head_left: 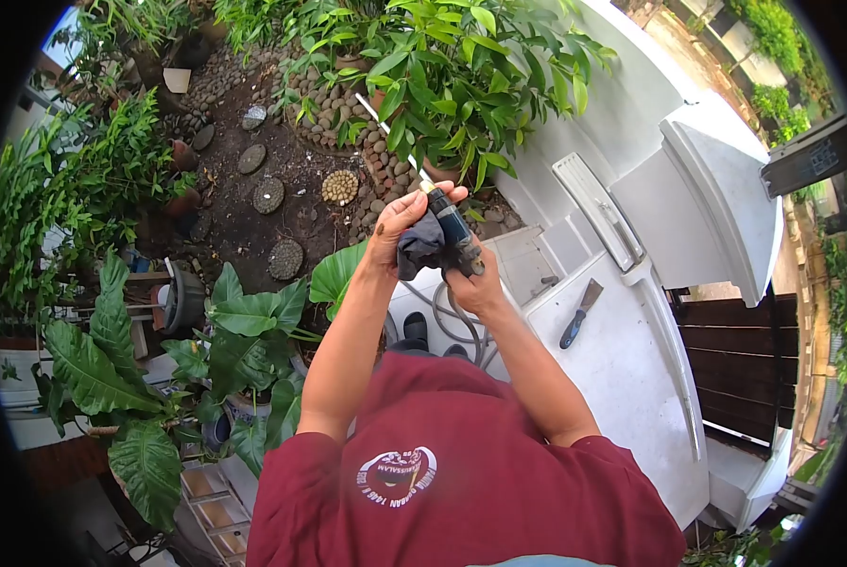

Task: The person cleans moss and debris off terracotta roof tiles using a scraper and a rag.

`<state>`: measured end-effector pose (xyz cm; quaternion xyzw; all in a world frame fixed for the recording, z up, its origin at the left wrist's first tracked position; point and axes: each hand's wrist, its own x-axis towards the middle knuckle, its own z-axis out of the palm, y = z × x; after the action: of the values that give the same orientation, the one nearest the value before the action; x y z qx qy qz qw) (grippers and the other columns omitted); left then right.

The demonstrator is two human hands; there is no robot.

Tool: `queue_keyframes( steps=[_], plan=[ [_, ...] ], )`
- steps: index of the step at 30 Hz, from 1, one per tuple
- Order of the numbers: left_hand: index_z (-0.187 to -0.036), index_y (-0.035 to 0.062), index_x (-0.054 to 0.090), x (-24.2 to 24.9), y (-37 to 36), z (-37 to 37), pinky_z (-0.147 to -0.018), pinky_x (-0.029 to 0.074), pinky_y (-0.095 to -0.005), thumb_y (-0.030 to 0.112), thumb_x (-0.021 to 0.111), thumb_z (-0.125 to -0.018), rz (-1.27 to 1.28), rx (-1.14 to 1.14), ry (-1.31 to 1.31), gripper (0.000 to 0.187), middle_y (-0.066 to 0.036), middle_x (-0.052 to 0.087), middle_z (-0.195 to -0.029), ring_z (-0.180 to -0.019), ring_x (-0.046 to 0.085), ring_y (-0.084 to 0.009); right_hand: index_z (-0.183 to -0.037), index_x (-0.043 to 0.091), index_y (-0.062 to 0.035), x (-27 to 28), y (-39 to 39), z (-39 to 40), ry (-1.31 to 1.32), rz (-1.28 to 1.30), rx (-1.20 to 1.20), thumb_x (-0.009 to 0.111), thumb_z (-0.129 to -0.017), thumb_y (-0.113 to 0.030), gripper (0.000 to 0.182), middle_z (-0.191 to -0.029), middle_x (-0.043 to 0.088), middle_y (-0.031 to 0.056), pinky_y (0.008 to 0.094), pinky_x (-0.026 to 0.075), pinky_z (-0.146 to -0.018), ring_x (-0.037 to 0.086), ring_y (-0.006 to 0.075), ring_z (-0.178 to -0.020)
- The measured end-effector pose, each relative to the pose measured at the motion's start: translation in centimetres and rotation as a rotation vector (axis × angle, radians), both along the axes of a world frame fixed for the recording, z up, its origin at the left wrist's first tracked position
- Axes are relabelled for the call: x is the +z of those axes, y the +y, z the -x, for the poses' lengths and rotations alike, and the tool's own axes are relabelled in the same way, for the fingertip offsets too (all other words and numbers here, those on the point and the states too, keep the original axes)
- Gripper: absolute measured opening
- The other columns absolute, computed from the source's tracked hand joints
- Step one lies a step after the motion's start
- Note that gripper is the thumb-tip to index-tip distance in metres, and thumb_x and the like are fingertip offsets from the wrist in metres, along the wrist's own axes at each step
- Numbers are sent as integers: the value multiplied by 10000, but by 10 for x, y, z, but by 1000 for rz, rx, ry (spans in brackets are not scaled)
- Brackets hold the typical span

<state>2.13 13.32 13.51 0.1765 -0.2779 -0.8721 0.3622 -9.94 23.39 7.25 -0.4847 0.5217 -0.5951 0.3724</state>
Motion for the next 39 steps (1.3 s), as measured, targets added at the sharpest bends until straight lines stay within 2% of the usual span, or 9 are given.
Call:
queue_keyframes(
  steps=[4,7,10,16,22,25,28,34,39],
  plan=[
    [-1233,-35,567,-26,-19,-10,-819,578,-330,280,679,-906,25,-82,-83,468,-168,622,-1255,-937,682,-195,-976,578,3,-3,0,-4,-53,66,-4,504,-717,26,270,-729,603,83,287,462,-624,570,164,-641],
    [-1258,-40,549,-24,-22,-13,-819,579,-332,261,684,-901,13,-148,-143,486,-170,615,-1268,-942,682,-198,-1064,576,16,-3,4,1,-58,-62,66,481,-729,48,350,-870,620,50,270,488,-731,594,135,-787],
    [-1210,-31,568,3,-12,-10,-807,583,-332,240,679,-902,13,-130,38,425,-146,657,-1175,-909,687,-193,-948,573,-4,0,0,-1,-24,40,-17,502,-717,20,243,-720,602,84,298,469,-619,584,171,-640],
    [-1160,-4,598,-17,-17,-9,-719,597,-332,177,750,-835,-14,-41,-164,402,-131,680,-1077,-839,688,-188,-944,575,-4,-10,1,1,48,72,-47,500,-708,22,249,-719,600,95,296,468,-620,580,180,-627],
    [-1145,-6,628,-10,-11,-7,-689,581,-306,245,732,-861,-86,-137,26,393,-100,686,-1028,-808,681,-166,-1050,577,12,-10,7,6,39,-39,-23,482,-718,46,347,-871,637,69,279,502,-730,616,146,-784],
    [-1238,-10,554,-9,-10,-2,-697,607,-311,210,716,-874,-79,-105,-11,455,-128,666,-1125,-853,690,-180,-1043,578,13,-2,5,9,47,-44,-7,474,-717,43,343,-862,632,67,278,503,-723,614,144,-776],
    [-1154,-12,618,-7,-10,0,-608,571,-269,266,722,-878,2,-29,-140,404,-92,681,-966,-755,680,-150,-1034,576,15,-6,6,11,19,-26,8,469,-719,38,333,-852,631,69,282,501,-717,613,146,-768],
    [-1199,-11,591,-14,-8,3,-582,571,-275,244,714,-890,13,82,-232,420,-105,676,-920,-686,673,-152,-1032,569,21,-12,4,12,114,-7,-15,474,-731,32,315,-852,637,77,282,505,-724,622,151,-775],
    [-1243,-24,554,-3,-10,1,-712,592,-336,181,735,-854,11,-44,-70,476,-127,661,-1154,-877,672,-169,-1050,568,27,-7,3,11,56,-12,13,475,-740,32,324,-858,642,81,277,505,-725,623,152,-776]
  ],
)
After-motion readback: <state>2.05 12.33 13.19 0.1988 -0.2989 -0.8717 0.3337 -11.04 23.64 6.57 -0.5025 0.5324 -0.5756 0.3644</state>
